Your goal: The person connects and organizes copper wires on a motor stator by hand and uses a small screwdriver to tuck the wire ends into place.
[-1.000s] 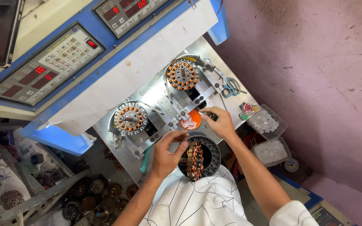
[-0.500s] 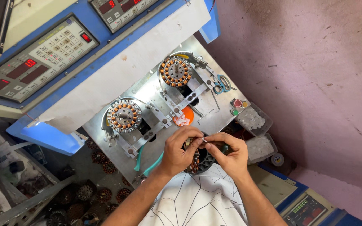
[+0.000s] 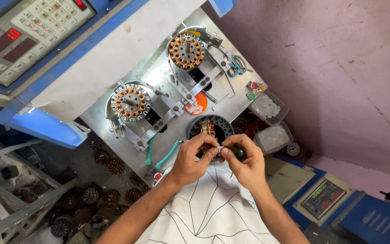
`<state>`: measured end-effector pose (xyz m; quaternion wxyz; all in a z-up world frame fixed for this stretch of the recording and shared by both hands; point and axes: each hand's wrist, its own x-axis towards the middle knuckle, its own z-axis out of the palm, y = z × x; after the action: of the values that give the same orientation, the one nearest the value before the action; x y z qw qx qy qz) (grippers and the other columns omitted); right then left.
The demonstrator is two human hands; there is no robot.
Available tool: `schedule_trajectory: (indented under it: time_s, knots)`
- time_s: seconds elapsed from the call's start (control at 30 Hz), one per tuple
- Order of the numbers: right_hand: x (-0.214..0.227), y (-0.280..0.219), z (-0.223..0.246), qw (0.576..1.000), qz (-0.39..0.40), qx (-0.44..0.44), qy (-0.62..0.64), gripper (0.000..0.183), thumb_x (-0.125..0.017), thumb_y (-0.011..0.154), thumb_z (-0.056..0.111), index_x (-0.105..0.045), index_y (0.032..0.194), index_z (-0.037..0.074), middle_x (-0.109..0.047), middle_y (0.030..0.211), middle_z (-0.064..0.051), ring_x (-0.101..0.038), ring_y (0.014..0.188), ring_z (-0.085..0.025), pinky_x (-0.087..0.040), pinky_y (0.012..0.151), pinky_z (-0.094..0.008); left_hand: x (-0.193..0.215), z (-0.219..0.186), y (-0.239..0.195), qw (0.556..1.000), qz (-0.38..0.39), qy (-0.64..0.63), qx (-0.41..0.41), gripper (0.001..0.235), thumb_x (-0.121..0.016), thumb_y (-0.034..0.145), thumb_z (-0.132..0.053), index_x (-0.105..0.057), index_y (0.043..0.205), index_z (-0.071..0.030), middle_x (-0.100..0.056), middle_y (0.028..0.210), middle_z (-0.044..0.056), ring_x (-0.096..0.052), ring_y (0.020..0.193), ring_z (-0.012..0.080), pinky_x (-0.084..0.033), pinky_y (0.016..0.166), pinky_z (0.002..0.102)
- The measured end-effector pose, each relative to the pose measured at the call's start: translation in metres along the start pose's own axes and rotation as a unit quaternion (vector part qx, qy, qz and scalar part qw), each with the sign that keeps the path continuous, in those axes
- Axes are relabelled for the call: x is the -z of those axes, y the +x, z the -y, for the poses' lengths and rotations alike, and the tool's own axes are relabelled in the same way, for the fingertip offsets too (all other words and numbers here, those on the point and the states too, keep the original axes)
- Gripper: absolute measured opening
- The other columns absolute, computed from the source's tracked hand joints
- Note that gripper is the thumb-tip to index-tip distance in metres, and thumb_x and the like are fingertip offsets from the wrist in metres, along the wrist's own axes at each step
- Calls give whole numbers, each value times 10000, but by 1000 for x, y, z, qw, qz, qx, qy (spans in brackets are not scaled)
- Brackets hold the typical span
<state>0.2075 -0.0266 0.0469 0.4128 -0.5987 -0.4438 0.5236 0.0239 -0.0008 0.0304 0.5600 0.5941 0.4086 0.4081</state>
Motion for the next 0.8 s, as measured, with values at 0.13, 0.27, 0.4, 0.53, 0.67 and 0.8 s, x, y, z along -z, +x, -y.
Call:
schedule_trajectory:
  time_s: [0.13,0.27,0.4,0.53,0.67,0.8]
  knots:
    - [2,-16,-4,999,27,1,18,82,-710,929,-39,-712,1011,-27,-732,809,-94,-588,625,-100,-436,516,-233,6,1,-17,993,18,-116,-24,176,-706,949,6,-658,1118,-2,-694,1054,93,-721,967,165,-605,847,288]
    - [-8,-30,-2,993,24,99,-61,134,-754,859,-49,-713,981,-11,-718,883,-54,-693,768,-89,-521,637,-212,6,4,-33,998,-8,-60,-36,145,-727,919,29,-694,1058,6,-716,1055,101,-731,946,179,-601,829,289]
    - [-24,-37,0,980,-19,153,-123,143,-753,850,-68,-700,964,2,-707,908,-58,-711,770,-94,-555,660,-208,2,8,-43,998,-46,-29,-30,120,-736,893,33,-718,1010,9,-742,1016,104,-737,908,170,-604,800,279]
    - [-33,-37,2,961,-53,191,-193,143,-763,835,-65,-702,942,8,-703,862,-62,-688,715,-100,-523,630,-223,1,16,-43,997,-66,3,-46,131,-756,874,16,-729,999,-11,-747,1007,96,-731,938,194,-590,835,307]
    - [-38,-22,-2,936,-113,236,-236,157,-789,835,-45,-714,961,11,-710,888,-80,-674,710,-126,-521,630,-244,11,32,-28,989,-95,48,-105,337,-727,866,-69,-698,1199,-25,-676,1215,118,-633,1169,262,-518,1032,379]
    - [-43,-13,-6,911,-136,266,-284,178,-792,827,-46,-731,981,19,-714,911,-93,-669,726,-163,-504,629,-261,27,51,-2,988,-24,-15,-150,485,-667,861,-117,-669,1341,-49,-567,1525,130,-510,1460,313,-381,1264,428]
